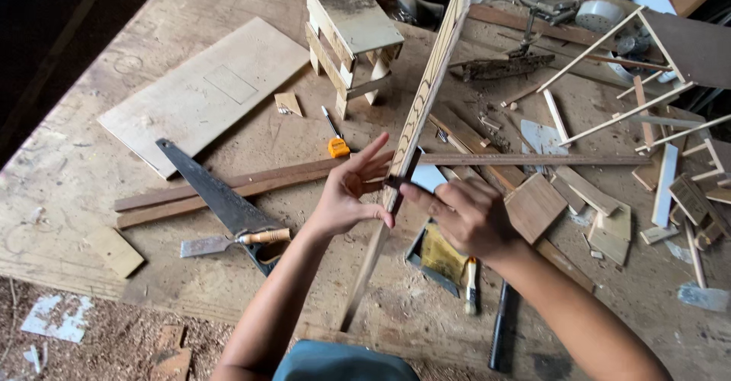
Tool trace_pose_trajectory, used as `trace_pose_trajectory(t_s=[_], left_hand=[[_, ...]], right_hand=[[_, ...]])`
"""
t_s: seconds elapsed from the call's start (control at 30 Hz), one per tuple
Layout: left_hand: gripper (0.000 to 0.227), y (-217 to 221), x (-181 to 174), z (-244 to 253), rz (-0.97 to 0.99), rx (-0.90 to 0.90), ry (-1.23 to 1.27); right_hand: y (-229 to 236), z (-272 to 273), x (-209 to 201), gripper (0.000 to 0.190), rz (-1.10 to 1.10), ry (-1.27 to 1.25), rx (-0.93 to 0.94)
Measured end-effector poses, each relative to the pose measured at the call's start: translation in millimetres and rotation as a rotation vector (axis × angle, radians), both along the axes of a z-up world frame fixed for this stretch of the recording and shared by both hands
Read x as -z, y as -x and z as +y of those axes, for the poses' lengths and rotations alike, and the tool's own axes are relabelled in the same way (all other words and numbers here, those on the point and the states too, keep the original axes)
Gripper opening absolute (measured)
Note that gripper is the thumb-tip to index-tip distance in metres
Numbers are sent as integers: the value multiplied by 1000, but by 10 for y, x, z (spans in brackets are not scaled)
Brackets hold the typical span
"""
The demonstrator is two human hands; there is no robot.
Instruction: The person smooths a small rectangular wooden piece using a sanding block and a brush. They repeatedly rub the edges and surfaces, flip the piece to work on different sides, and inspect the wood throughout the process.
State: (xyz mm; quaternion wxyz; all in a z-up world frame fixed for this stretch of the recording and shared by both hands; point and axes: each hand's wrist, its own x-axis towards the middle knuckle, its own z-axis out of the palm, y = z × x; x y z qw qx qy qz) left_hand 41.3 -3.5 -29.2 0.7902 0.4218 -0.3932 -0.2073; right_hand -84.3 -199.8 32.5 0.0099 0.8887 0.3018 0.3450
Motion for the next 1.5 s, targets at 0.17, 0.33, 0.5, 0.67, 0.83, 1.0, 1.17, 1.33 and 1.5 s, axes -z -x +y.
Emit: trace_pose_trajectory(t_s=[0.17,0.33,0.5,0.67,0.83,1.0,1.17,1.33,1.5], left_hand=[[129,-18,-39,-1,55,60,14],[128,82,-72,-9,94,75,23],[130,91,-110,-19,39,-23,-60],[128,71,-97,-62,43,108,59],[131,154,-63,-116,39,87,12],[122,206,-34,-103,17,63,-118],[115,336,175,-127,-65,18,-201],[101,525,410,-228,96,31,-283],[98,562,532,-226,34,12,-212]], right_hand=[[-70,-17,-87,43,4,102,-59],[11,-20,-126,45,72,126,-15],[87,32,-145,53,-13,75,52],[11,84,-14,47,53,-44,-81],[40,8,141,43,115,-18,-9],[48,-224,103,50,-18,8,71],[-34,-352,89,62,-102,-61,153],[104,-249,132,69,5,-87,83],[228,-259,211,67,39,-58,196]])
